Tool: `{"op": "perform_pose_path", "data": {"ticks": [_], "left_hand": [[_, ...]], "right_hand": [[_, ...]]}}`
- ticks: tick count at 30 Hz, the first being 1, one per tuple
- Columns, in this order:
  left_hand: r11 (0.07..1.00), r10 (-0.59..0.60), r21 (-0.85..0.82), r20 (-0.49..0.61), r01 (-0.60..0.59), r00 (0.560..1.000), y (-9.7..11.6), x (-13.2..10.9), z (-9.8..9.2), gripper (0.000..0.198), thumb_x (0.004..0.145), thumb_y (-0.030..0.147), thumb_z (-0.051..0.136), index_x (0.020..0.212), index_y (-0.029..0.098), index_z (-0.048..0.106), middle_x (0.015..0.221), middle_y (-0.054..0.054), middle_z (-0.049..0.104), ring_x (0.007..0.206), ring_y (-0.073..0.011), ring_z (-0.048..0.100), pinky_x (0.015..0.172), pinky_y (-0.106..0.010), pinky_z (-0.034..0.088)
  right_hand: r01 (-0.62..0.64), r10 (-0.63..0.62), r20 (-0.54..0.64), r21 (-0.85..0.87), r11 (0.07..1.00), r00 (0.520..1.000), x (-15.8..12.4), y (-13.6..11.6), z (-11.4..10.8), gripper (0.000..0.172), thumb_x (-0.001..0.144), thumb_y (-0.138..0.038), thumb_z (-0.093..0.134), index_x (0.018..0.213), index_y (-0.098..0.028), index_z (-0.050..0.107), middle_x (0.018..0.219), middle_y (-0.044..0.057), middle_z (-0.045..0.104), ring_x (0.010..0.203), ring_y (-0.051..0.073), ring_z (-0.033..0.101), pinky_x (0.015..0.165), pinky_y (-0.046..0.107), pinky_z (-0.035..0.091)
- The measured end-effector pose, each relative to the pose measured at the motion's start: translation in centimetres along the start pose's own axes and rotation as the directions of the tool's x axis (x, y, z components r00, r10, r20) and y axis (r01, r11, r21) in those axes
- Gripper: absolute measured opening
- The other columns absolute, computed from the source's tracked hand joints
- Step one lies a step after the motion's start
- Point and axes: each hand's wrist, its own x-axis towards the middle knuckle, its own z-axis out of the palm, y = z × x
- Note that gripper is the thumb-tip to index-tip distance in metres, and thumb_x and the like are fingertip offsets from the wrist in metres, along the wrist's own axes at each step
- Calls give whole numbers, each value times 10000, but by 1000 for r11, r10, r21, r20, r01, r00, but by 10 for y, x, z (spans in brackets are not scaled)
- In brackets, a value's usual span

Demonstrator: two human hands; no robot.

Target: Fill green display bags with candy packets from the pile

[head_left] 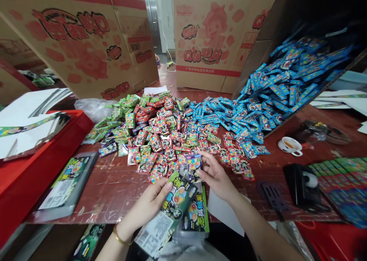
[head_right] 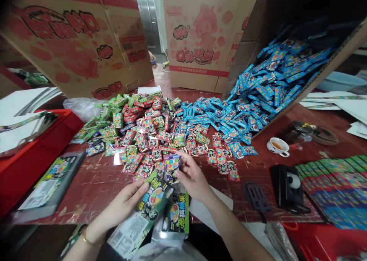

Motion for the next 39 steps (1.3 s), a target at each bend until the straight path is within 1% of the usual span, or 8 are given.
{"op": "perform_pose_path", "data": {"ticks": [5, 10, 17, 21, 25, 28, 31, 39], "left_hand": [[999, 21, 31, 38, -22, 999, 3, 0, 4, 337, 859, 476, 469, 886, 198, 658, 806, -29, 648, 755, -195, 558, 738, -264, 449], [995, 16, 97, 181, -34, 983, 3, 3, 10, 358, 895, 456, 416, 847, 174, 632, 771, -14, 620, 707, -167, 539, 664, -243, 427], [997, 35, 70, 125, -44, 992, 9, 5, 14, 386, 880, 488, 428, 822, 173, 643, 757, -17, 628, 674, -160, 533, 648, -243, 424], [997, 42, 65, 144, -51, 989, 11, 4, 17, 394, 863, 503, 449, 820, 175, 661, 726, -20, 634, 671, -170, 543, 659, -251, 432], [1000, 19, 16, 63, -20, 998, 5, 7, 19, 395, 854, 518, 454, 822, 178, 653, 750, -28, 638, 717, -186, 551, 684, -258, 439], [999, -2, -40, -30, 1, 1000, -3, 11, 17, 389, 855, 520, 454, 836, 178, 637, 748, -20, 627, 736, -190, 546, 692, -261, 440], [994, -5, -112, -47, 0, 999, -6, 17, 15, 378, 879, 497, 429, 867, 174, 626, 765, -18, 620, 762, -192, 552, 715, -270, 443], [997, 61, -56, 14, -61, 998, 0, 26, 11, 360, 871, 482, 454, 852, 181, 651, 746, -12, 618, 732, -184, 540, 702, -265, 433]], "right_hand": [[14, 4, 41, -419, 908, 999, -4, -3, -20, 118, 829, -308, 593, 916, -232, 570, 694, -24, 539, 633, 124, 523, 584, 226, 403], [126, 36, 248, -603, 788, 968, 1, -18, -24, 81, 833, -265, 572, 828, -208, 630, 652, -20, 517, 574, 110, 465, 531, 223, 349], [136, 66, 301, -602, 787, 951, 14, -37, -30, 101, 828, -260, 576, 801, -201, 653, 674, -12, 541, 554, 101, 456, 505, 210, 337], [176, 94, 412, -570, 802, 906, 17, -37, -25, 121, 825, -253, 571, 797, -200, 676, 681, -4, 552, 566, 107, 476, 503, 211, 347], [72, 75, 248, -535, 842, 966, 15, -21, -17, 106, 761, -301, 674, 814, -210, 673, 718, -1, 574, 577, 114, 507, 509, 218, 375], [104, -42, 138, -488, 867, 990, 15, -9, -14, 150, 706, -334, 738, 773, -214, 678, 1018, 50, 586, 861, 179, 574, 742, 291, 449], [162, -105, 152, -435, 886, 983, 20, -4, -12, 123, 752, -331, 700, 809, -222, 697, 1189, 71, 505, 1110, 226, 494, 943, 355, 375], [193, -78, 300, -376, 906, 951, 39, -9, -8, 275, 710, -221, 720, 956, -233, 598, 1098, 45, 561, 951, 184, 544, 762, 283, 412]]}}
